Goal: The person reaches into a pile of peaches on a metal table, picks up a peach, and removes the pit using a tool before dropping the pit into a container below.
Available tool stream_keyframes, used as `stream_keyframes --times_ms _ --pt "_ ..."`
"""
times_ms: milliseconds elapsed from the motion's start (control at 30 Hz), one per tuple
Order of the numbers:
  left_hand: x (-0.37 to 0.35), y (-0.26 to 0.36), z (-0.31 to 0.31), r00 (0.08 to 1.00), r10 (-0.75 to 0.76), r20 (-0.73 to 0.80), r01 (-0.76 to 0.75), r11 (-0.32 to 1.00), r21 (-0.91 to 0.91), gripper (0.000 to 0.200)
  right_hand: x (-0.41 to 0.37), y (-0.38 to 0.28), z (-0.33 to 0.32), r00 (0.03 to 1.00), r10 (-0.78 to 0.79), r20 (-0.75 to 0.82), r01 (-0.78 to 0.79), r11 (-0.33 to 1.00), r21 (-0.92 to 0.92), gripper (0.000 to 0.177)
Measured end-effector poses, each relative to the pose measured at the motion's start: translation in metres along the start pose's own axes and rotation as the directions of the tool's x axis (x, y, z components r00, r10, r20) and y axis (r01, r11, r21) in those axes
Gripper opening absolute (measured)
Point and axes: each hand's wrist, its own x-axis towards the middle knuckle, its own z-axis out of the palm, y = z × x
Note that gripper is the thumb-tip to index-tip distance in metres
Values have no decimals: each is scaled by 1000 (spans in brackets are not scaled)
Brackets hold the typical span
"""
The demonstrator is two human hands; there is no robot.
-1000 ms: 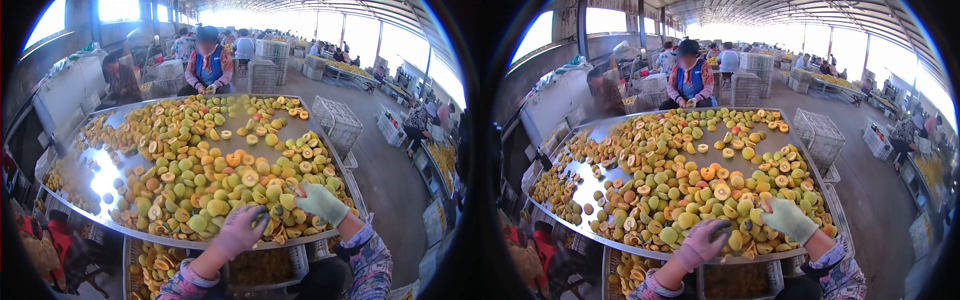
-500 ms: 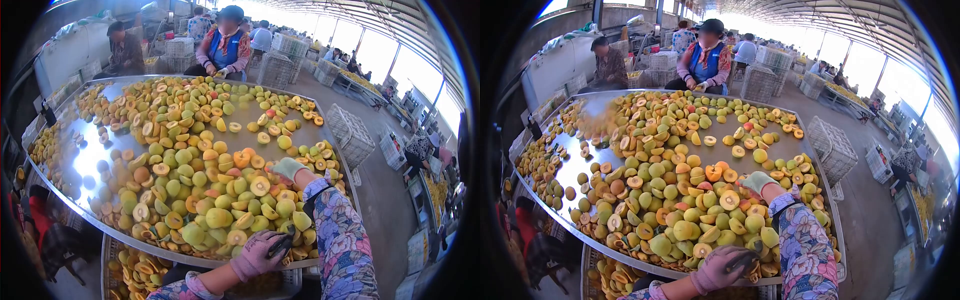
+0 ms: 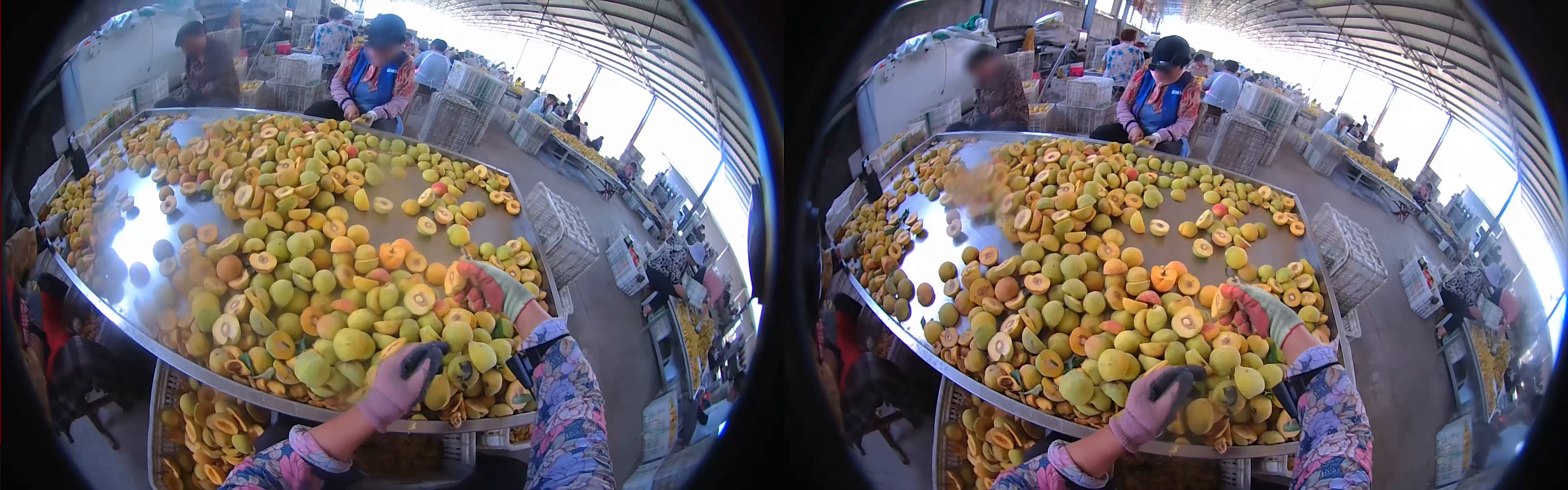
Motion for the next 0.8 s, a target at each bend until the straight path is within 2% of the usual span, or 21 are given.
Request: stream_keyframes --times_ms 33,67,133,167,200,267,300,333,367,400,433,467,533,567,600,633,667,733,767,800 --pt "8 -23 -3 998 -66 -26 61 986 -157 33 -22 -2 9 998 -54 26 54 998 -8 53" --pt "12 -18 -5 998 -60 -26 55 986 -155 33 -40 -1 17 998 -60 26 60 998 -10 53" --pt "19 -7 -12 976 -214 32 199 831 -519 46 -68 6 30 955 -117 274 88 989 116 63" --pt "24 -23 -19 974 -191 123 227 799 -557 56 -75 6 38 927 -96 363 36 985 168 41" --pt "25 -28 -22 974 -195 117 227 801 -554 56 -79 11 41 924 -96 370 34 985 171 41" --pt "28 -38 -22 934 -163 319 351 599 -720 64 -84 22 49 910 -53 412 1 992 126 41" --pt "23 -51 -17 933 285 219 -134 841 -525 79 -88 17 57 919 11 395 -34 998 52 39" --pt "25 -62 -20 933 286 218 -136 841 -524 79 -90 12 65 918 9 396 -32 998 51 39" --pt "27 -65 -22 866 476 156 -434 868 -240 85 -92 8 73 931 17 364 22 994 -103 38" --pt "30 -71 -24 743 650 159 -665 743 74 92 -96 1 81 945 20 327 69 964 -256 37" --pt "31 -85 -27 817 565 120 -577 800 165 87 -103 -13 88 956 -8 294 91 959 -269 37" --pt "31 -79 -29 815 567 123 -580 799 158 87 -98 -22 80 971 -21 240 105 934 -342 39" --pt "24 -52 -30 865 499 47 -495 835 242 66 -60 -27 46 998 -55 -5 48 910 -411 40" --pt "21 -42 -29 861 505 68 -503 820 275 54 -48 -32 38 998 -57 -10 48 911 -410 40" --pt "18 -26 -24 859 507 69 -505 819 272 54 -37 -38 32 987 -85 -134 -37 699 -714 42" --pt "15 -8 -18 1000 -20 16 23 978 -208 50 -24 -40 25 960 -153 -234 -159 392 -906 44" --pt "15 0 -13 836 -502 221 523 610 -595 48 -5 -32 15 961 -152 -233 -159 388 -908 44" --pt "7 -17 -6 890 -391 236 455 727 -513 42 32 -17 -6 938 -347 -9 -56 -127 -990 48" --pt "6 -11 -6 869 -422 257 494 763 -417 43 36 -27 5 959 -261 -106 -119 -32 -992 56" --pt "4 -4 -7 847 -455 275 526 790 -315 44 48 -26 3 962 -255 -99 -114 -43 -993 56"
